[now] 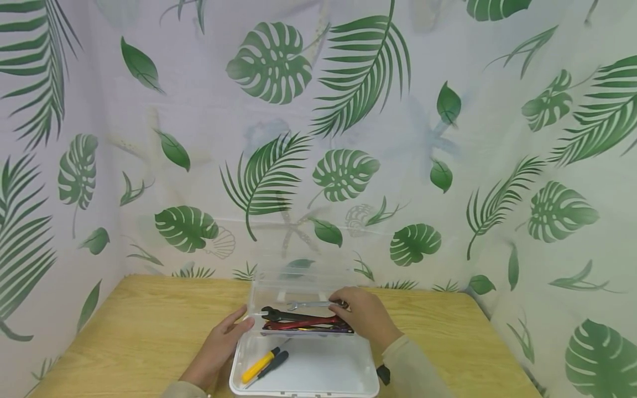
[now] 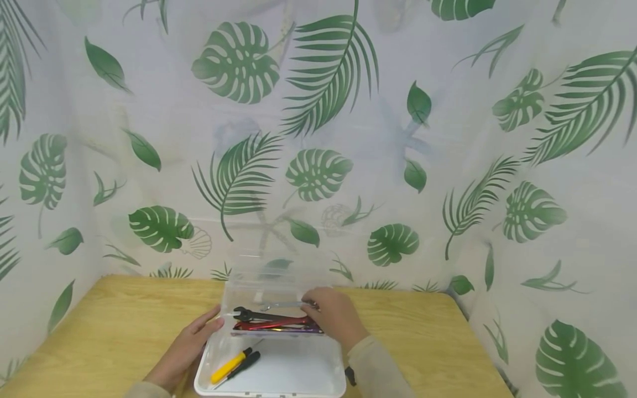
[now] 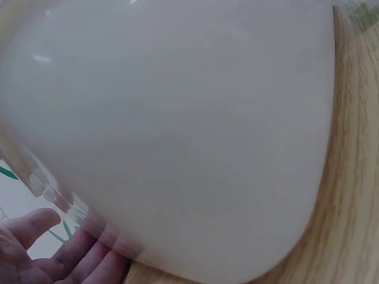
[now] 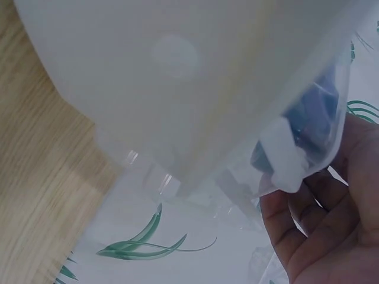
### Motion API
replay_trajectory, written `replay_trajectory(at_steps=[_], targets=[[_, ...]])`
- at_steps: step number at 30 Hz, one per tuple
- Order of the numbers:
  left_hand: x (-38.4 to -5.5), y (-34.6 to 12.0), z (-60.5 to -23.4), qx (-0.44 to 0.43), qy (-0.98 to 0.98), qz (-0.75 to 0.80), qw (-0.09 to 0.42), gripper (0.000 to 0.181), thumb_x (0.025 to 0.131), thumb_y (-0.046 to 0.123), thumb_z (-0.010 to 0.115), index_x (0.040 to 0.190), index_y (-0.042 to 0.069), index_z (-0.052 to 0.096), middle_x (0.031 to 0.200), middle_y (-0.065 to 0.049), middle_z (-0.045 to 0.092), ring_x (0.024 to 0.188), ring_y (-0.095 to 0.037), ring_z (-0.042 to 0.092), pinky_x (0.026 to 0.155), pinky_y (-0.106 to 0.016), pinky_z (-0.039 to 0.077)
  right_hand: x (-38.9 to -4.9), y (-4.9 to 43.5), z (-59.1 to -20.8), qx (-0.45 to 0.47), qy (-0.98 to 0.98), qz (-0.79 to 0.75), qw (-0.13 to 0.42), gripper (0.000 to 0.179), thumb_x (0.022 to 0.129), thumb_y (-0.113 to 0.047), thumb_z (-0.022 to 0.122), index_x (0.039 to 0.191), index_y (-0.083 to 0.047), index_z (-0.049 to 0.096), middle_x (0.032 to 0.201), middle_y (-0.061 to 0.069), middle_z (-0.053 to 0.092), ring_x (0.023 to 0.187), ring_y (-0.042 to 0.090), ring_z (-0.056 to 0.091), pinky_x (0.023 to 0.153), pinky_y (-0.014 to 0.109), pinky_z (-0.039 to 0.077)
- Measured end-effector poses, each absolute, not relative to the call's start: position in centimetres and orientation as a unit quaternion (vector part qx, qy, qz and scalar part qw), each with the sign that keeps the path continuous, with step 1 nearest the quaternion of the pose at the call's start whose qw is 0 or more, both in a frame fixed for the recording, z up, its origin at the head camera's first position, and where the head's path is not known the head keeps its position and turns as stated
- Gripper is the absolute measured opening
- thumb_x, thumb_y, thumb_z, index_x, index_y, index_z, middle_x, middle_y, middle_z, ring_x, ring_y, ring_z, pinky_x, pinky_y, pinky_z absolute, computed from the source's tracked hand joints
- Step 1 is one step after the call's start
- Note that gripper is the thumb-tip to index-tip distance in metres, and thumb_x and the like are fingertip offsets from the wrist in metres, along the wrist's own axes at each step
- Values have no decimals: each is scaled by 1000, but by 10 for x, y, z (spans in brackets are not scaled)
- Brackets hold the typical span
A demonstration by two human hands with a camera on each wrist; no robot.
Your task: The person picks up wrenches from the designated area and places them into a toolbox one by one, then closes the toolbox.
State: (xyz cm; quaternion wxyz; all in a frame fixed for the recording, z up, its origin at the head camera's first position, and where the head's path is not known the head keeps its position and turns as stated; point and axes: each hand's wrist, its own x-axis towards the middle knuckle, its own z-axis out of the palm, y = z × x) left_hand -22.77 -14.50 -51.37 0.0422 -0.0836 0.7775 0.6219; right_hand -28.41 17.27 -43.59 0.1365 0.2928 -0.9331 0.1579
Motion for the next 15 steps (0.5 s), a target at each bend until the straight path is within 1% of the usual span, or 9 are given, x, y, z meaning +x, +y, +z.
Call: replay_trajectory(at_steps=[4,8,15], targets=[[-228,-146,-514,-88,780,618,45,87,94,68,61,159,13,42,143,-28,57,118,-37,65,99,-58,54,-285,173,-437,298,-931,160,137,11,96,-25,75,103,-17,78,100,-5,77,83,8,68,72,28,58],[-228,-146,-515,-90,780,617,46,86,94,67,61,159,13,42,144,-28,56,119,-37,65,99,-57,54,-284,173,-437,302,-929,166,133,11,96,-23,74,104,-17,77,101,-4,76,84,9,69,72,29,58],[-227,-145,-513,-85,776,624,42,87,94,67,61,159,12,42,142,-29,57,118,-37,66,96,-56,57,-284,173,-437,296,-931,168,132,11,95,-23,76,103,-16,77,99,-5,76,83,7,68,72,28,58]])
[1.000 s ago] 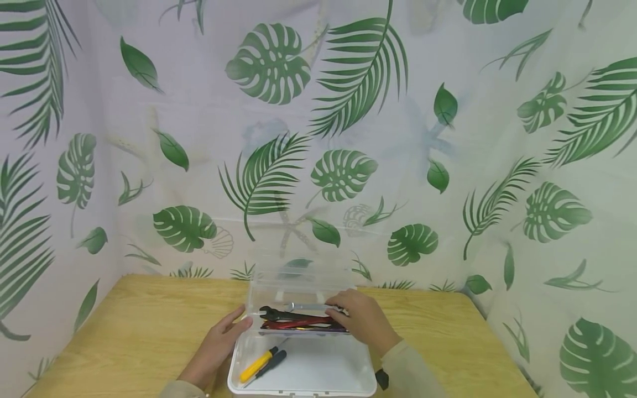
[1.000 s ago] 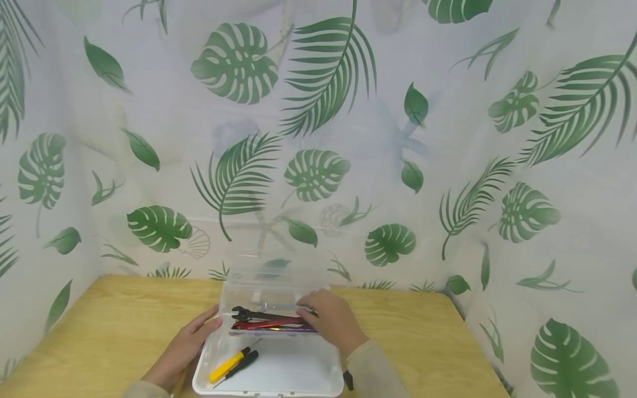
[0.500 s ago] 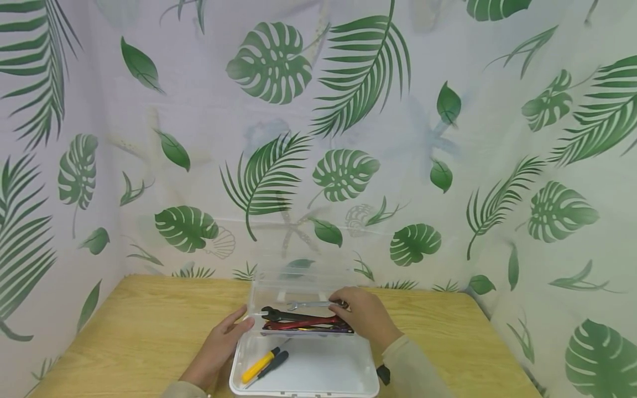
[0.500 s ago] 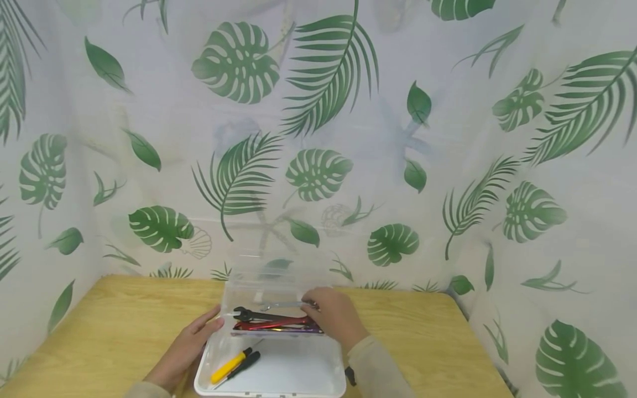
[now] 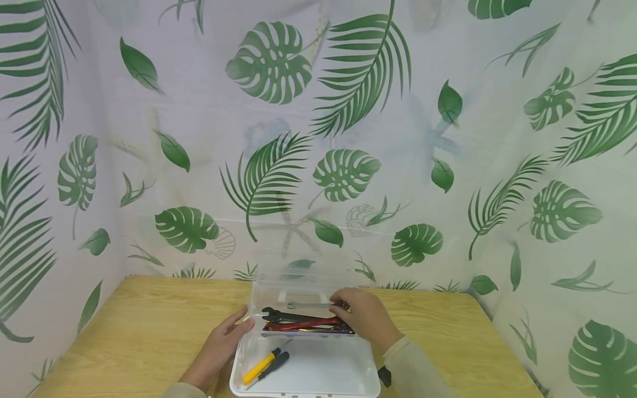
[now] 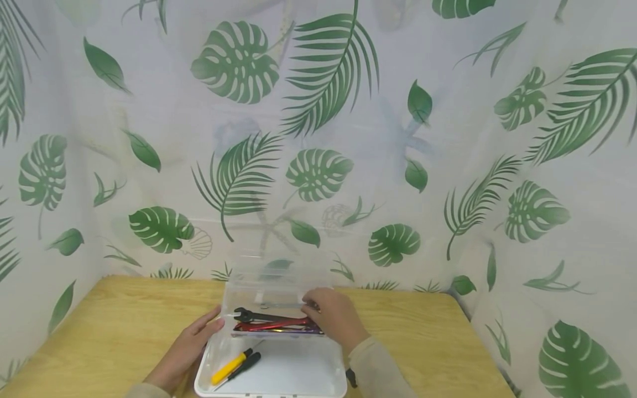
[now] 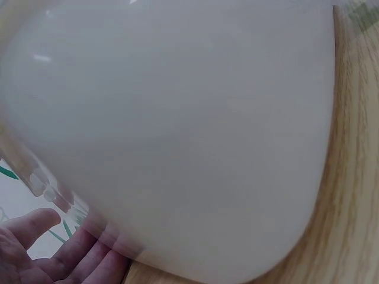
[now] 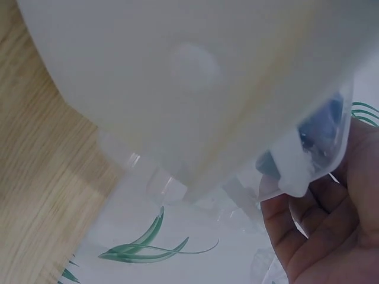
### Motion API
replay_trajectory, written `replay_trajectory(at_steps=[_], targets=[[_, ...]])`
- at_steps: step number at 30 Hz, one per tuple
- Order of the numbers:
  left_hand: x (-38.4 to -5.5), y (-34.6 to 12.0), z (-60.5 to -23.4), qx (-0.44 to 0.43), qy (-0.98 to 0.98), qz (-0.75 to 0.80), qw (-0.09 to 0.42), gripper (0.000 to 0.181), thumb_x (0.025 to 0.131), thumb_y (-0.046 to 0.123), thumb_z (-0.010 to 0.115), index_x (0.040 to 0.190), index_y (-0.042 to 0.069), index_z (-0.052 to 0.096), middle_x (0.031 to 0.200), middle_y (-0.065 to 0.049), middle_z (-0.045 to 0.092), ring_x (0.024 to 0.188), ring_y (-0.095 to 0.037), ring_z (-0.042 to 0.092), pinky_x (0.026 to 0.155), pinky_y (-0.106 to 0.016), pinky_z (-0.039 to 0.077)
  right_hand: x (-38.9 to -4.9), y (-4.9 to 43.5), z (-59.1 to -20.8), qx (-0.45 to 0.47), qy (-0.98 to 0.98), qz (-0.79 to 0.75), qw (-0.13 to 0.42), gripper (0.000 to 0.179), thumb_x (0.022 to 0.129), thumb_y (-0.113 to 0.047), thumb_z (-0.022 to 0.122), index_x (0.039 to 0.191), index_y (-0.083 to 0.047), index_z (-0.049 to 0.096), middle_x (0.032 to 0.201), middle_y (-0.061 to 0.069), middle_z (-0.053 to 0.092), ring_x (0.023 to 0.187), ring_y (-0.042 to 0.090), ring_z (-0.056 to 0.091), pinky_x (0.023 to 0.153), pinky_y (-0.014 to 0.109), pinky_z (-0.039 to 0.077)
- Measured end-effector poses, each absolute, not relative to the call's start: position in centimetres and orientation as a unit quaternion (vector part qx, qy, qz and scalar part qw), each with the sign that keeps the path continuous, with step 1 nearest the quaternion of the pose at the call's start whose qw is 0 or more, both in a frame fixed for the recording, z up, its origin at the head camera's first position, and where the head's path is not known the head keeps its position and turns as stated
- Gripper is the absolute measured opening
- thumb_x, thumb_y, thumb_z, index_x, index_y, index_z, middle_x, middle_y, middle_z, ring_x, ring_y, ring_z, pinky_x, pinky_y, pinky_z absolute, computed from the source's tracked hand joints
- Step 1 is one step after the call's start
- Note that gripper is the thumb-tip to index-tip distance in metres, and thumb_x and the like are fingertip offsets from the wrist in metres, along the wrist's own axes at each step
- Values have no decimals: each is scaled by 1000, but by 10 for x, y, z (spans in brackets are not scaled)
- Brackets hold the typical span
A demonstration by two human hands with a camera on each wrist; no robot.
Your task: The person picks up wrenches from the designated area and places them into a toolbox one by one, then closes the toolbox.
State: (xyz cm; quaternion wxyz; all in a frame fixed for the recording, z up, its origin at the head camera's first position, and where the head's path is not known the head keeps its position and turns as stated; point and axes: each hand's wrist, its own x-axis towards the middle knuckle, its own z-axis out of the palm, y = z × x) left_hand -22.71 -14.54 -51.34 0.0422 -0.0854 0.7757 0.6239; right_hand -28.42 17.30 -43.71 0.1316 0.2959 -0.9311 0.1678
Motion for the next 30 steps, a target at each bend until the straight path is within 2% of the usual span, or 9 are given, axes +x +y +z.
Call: replay_trajectory(at_steps=[5,8,12,15,23,27,30], targets=[[-226,-144,-511,-88,777,621,45,87,94,67,61,159,12,42,146,-29,54,121,-40,64,97,-57,55,-284,177,-436,295,-930,183,123,14,96,-22,75,107,-14,77,100,-5,76,87,9,70,76,32,60],[-226,-143,-511,-91,782,615,46,89,92,70,60,159,13,42,149,-29,51,124,-41,62,100,-59,53,-282,187,-436,281,-925,214,144,15,97,-23,74,110,-15,77,103,-6,76,91,11,71,81,35,60],[-226,-143,-512,-90,782,615,44,90,92,70,61,158,14,43,148,-28,53,124,-40,62,101,-59,52,-278,209,-437,231,-900,309,205,10,98,-15,73,106,-13,77,95,-7,75,84,9,69,76,31,60],[-225,-144,-512,-87,780,619,41,87,92,67,62,158,13,43,145,-28,55,121,-38,63,100,-57,53,-275,226,-443,194,-882,372,217,8,97,-10,72,103,-10,77,89,-7,73,79,8,66,70,26,58],[-226,-148,-511,-65,766,638,48,81,97,58,63,159,10,40,145,-29,54,121,-38,63,99,-56,55,-269,250,-465,92,-891,416,159,9,99,-12,70,105,-9,76,91,-2,74,84,11,66,74,23,56],[-227,-153,-512,-42,749,658,63,79,102,58,54,159,6,38,147,-27,53,124,-39,62,103,-56,53,-271,253,-474,63,-890,435,119,13,100,-13,69,109,-4,74,93,5,73,80,12,65,72,23,55],[-232,-158,-512,-40,745,662,67,75,104,56,49,156,3,40,147,-25,55,125,-38,62,105,-55,51,-276,253,-481,51,-878,470,78,20,101,-13,68,114,1,71,97,12,73,80,18,67,69,26,58]])
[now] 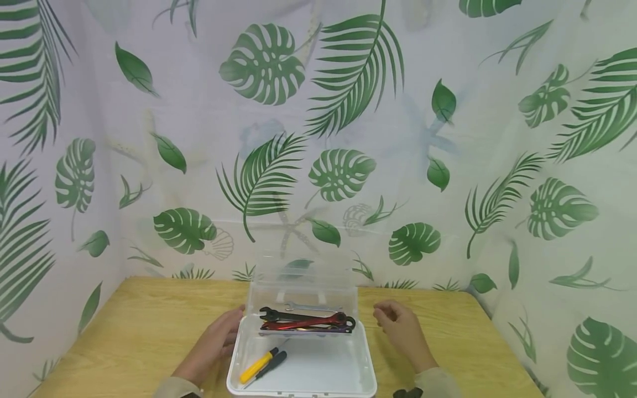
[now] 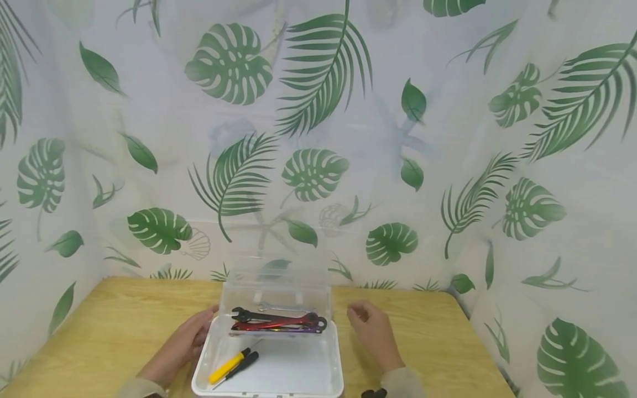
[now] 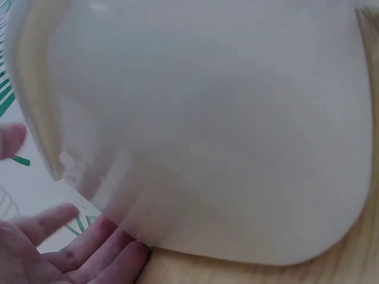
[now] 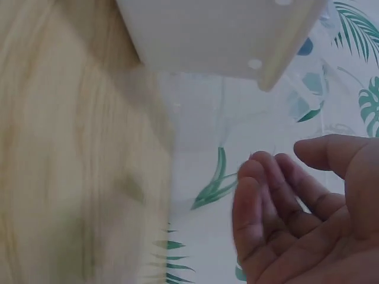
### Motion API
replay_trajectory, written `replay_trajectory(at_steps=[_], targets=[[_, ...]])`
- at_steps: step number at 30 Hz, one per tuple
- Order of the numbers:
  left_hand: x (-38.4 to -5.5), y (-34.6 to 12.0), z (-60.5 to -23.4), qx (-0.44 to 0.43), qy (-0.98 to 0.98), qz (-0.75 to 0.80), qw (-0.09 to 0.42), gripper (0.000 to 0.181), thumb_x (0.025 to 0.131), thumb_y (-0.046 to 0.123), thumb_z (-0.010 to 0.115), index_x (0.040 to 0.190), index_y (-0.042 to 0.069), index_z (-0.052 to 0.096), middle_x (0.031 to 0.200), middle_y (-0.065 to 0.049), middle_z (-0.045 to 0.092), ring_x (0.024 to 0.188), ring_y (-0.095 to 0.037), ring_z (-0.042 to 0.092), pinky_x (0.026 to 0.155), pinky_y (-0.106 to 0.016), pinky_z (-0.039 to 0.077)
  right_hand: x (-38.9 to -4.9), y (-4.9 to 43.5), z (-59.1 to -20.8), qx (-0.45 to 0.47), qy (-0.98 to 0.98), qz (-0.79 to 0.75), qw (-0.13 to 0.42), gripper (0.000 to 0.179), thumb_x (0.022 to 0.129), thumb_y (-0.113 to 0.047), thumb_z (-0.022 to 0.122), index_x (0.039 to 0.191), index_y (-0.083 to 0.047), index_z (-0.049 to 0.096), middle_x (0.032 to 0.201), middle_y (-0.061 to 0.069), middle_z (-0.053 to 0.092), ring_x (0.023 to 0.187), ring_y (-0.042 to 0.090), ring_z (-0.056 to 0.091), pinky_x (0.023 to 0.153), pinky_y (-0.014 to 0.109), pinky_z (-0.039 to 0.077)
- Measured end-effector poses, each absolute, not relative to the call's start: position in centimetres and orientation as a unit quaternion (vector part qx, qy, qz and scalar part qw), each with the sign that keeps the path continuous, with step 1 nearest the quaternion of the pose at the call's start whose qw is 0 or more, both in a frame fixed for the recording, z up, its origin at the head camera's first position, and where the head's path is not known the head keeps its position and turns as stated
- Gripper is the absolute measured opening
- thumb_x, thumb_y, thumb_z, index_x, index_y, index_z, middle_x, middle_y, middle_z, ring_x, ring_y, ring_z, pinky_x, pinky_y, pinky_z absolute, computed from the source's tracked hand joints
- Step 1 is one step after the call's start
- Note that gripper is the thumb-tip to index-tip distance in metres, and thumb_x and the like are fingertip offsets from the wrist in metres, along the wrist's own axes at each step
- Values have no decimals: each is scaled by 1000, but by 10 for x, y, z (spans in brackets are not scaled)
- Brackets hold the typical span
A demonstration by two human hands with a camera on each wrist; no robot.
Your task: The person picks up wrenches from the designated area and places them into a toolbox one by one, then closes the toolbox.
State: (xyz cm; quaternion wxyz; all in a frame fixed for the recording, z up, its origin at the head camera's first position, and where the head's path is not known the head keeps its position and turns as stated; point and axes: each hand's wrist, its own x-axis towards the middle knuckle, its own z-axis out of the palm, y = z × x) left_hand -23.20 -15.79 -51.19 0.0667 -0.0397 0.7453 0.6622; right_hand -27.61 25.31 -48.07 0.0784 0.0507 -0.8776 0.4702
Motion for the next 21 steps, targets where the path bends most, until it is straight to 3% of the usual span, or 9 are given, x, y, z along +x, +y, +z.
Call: replay_trajectory(at_steps=[5,8,15,21], targets=[[-250,-160,-513,-65,758,646,61,63,105,44,55,148,-1,50,139,-24,62,121,-36,66,99,-49,56,-288,247,-488,43,-853,520,-1,31,104,-17,63,124,6,66,103,13,72,87,24,70,73,36,62],[-260,-159,-514,-67,760,644,65,62,106,40,55,150,-2,47,140,-26,61,122,-38,65,99,-49,56,-293,239,-488,39,-850,524,-35,35,106,-22,59,127,6,65,106,12,72,90,24,71,77,40,63],[-273,-161,-519,-51,731,673,100,69,104,44,60,154,0,43,140,-23,62,122,-36,65,101,-51,54,-302,233,-492,51,-860,504,-65,35,108,-24,55,123,4,68,105,10,74,90,21,71,77,39,62],[-276,-168,-519,-18,726,673,142,68,106,39,57,154,-6,40,134,-23,66,118,-32,67,97,-49,57,-301,235,-497,74,-857,501,-97,40,106,-29,52,116,4,72,104,10,75,92,21,69,85,41,59]])
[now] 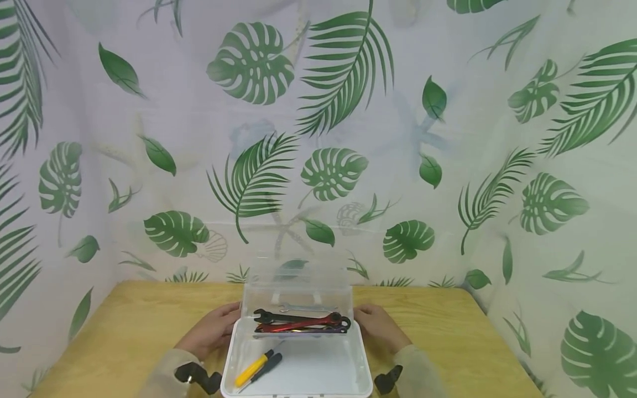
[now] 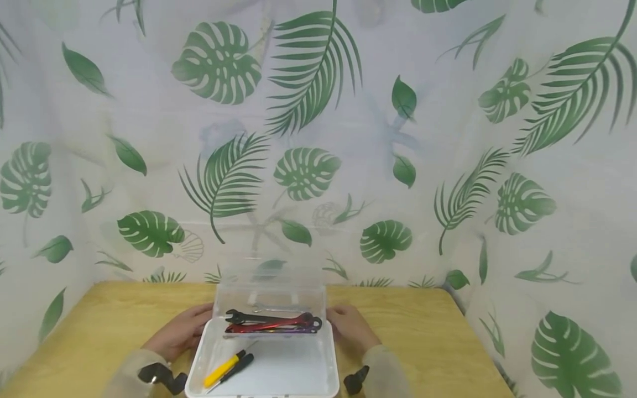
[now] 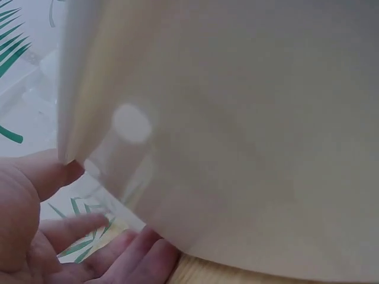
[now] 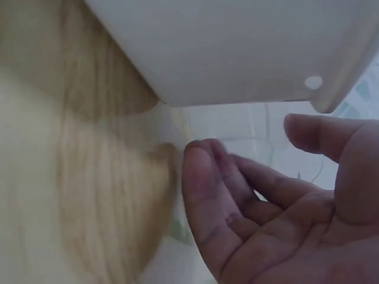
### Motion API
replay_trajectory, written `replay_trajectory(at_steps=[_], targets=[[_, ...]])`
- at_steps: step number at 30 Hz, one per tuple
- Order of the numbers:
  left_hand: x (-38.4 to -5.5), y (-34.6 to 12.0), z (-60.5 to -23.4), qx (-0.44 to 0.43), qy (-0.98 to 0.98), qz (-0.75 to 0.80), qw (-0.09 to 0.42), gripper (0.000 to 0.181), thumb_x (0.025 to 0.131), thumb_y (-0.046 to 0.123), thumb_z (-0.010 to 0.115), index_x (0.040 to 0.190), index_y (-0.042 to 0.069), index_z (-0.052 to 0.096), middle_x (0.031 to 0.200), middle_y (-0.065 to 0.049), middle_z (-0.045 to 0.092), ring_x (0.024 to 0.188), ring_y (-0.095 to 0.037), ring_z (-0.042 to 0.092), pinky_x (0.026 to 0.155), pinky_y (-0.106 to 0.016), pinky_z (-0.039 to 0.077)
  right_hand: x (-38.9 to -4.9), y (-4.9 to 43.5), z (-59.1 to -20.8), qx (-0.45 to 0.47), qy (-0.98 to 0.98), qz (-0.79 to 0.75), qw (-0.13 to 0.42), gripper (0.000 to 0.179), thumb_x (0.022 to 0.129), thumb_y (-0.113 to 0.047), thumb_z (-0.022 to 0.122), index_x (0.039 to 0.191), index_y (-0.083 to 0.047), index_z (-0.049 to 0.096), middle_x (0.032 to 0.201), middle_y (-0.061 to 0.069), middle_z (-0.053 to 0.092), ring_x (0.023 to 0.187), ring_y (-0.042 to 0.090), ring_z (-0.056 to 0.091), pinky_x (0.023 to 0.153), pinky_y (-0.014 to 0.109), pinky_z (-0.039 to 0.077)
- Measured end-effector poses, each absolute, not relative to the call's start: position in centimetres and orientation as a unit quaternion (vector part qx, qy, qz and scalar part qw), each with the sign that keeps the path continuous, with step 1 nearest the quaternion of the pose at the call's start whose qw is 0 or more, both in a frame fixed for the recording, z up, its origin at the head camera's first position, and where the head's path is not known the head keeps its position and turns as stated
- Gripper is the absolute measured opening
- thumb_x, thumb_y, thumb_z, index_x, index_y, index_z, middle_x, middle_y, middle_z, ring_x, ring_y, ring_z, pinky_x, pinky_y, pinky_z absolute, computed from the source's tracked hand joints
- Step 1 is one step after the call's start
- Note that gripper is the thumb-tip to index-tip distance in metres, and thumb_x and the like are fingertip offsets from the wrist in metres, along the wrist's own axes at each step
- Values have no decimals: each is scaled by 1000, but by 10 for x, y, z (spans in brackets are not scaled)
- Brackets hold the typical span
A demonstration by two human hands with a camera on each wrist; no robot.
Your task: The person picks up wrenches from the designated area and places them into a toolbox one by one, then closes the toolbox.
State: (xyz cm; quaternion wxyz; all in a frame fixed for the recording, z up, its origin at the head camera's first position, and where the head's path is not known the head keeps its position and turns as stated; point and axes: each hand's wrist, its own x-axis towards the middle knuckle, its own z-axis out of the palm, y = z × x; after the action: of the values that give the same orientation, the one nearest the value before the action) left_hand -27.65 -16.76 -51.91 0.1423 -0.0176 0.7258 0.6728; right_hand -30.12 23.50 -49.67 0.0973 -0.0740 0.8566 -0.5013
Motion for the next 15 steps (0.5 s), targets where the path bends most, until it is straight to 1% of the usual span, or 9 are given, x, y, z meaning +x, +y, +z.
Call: replay_trajectory(at_steps=[3,6,11,15], targets=[[-278,-170,-517,-10,735,660,157,68,107,38,56,154,-9,37,133,-24,65,117,-33,67,97,-50,57,-301,234,-499,-73,847,-515,109,40,105,-29,50,113,3,73,107,11,75,97,24,70,90,45,59],[-279,-172,-515,-2,739,652,171,67,108,35,55,154,-11,36,133,-26,65,117,-34,67,97,-51,57,-301,234,-502,-77,848,-514,109,40,106,-29,47,112,1,73,110,10,73,100,24,69,91,46,58],[-280,-175,-515,10,735,650,191,70,107,37,56,155,-9,35,134,-25,65,119,-35,67,97,-50,57,-300,233,-500,-70,858,-499,97,40,107,-31,47,112,-3,74,111,9,73,102,23,67,93,48,56],[-283,-175,-515,28,730,655,192,69,108,38,53,156,-8,34,136,-26,64,121,-35,66,98,-49,57,-303,232,-499,-75,863,-492,86,41,108,-37,49,113,-6,76,109,6,74,102,21,65,97,52,52]])
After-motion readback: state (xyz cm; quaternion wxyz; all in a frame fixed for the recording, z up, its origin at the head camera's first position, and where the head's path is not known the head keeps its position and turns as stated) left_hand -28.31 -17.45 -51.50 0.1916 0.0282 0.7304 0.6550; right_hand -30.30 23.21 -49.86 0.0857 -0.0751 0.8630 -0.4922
